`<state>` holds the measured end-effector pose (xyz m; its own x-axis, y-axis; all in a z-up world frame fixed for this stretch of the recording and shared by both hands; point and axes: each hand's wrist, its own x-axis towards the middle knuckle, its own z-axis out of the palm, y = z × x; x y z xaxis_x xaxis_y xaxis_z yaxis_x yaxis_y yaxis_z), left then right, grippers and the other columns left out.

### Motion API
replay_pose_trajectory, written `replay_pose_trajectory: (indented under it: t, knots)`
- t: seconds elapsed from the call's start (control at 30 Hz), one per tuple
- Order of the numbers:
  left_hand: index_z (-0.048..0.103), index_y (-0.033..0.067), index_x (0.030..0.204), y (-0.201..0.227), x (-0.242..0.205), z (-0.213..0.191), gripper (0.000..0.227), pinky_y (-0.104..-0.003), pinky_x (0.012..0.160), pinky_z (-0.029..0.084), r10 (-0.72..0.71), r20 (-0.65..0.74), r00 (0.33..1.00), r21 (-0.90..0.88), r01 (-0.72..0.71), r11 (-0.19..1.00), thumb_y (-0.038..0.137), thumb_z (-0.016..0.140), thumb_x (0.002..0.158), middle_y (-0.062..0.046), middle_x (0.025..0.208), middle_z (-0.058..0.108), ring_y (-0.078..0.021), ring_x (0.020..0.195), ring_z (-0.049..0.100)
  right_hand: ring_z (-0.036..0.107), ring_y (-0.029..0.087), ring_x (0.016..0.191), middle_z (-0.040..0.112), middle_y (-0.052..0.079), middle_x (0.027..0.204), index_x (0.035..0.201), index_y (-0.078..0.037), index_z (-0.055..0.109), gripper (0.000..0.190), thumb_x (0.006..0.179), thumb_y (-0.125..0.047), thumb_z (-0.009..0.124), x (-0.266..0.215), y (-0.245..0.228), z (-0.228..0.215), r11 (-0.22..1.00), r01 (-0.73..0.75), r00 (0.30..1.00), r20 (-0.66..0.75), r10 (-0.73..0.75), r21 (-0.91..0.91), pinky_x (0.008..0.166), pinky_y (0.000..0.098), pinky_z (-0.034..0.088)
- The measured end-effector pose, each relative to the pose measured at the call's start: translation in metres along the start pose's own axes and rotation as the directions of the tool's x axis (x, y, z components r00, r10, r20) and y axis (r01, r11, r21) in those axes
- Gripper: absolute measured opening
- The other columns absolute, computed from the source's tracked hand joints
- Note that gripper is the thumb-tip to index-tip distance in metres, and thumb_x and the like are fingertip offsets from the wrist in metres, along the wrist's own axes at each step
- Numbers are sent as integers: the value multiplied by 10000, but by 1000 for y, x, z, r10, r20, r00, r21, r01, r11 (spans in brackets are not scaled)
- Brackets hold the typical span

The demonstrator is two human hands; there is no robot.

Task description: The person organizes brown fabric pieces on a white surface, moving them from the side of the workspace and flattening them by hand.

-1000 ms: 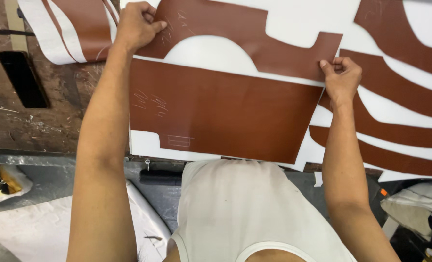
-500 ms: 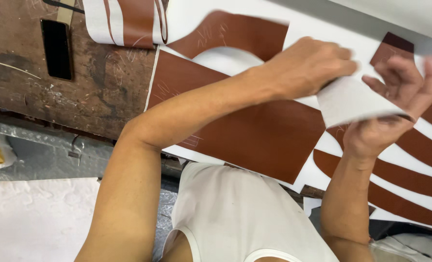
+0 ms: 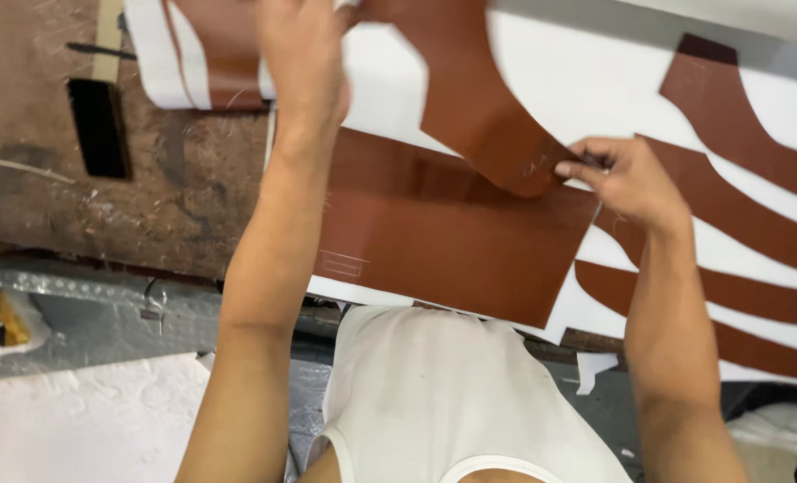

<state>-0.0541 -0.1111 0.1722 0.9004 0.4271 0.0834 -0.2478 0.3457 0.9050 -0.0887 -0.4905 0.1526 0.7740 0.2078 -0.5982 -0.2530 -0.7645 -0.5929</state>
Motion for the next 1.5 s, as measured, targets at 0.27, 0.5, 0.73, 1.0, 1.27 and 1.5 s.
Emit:
replay_pose_trajectory:
  t: [0.27,0.5,0.73,1.0,1.27,1.5]
  knots:
    - [503,-92,1239,-140,-42,-125,477,-444,808,665,-526,-376,763,-53,549,834,238,710,964,-244,1219,637,-351,1027,753,687,127,839,732,94,992,1171,-65,697,218,956,-90,721,85,90,-17,984,-140,842,-509,177,110,716,241,573]
    - [647,-31,1207,-125,-18,-174,317,-364,755,690,-408,-374,833,139,485,863,126,699,937,-133,1122,709,-217,921,737,686,96,703,753,55,898,1132,-22,617,221,948,-101,710,62,104,41,754,-59,789,-432,436,654,573,222,537]
    - [683,-10,1135,-97,6,-168,213,-259,817,582,-366,-190,911,569,406,715,-9,726,926,-92,1045,778,-142,927,730,531,53,606,638,-6,765,949,-31,696,157,930,-144,804,66,79,52,828,-109,823,-418,386,550,504,206,419]
    - [670,5,1178,-77,12,-169,259,-267,870,636,-434,-117,893,583,416,698,-28,705,924,-84,1057,792,-136,953,767,617,55,673,684,0,788,933,-34,643,113,968,-22,751,66,88,47,855,218,789,-601,130,471,600,200,516]
    - [668,-16,1126,-107,22,-181,202,-223,713,567,-367,-46,929,703,291,649,-33,735,936,-56,963,758,-88,816,695,660,71,638,718,36,749,947,-44,664,98,937,-64,760,80,86,54,850,81,709,-629,318,521,543,222,495]
    - [716,-20,1007,-112,32,-191,147,-234,652,535,-276,-1,961,887,128,444,-35,797,886,-30,852,707,-74,720,638,658,69,628,702,5,751,948,-55,689,109,925,-91,790,69,78,67,794,1,755,-521,398,608,526,229,512]
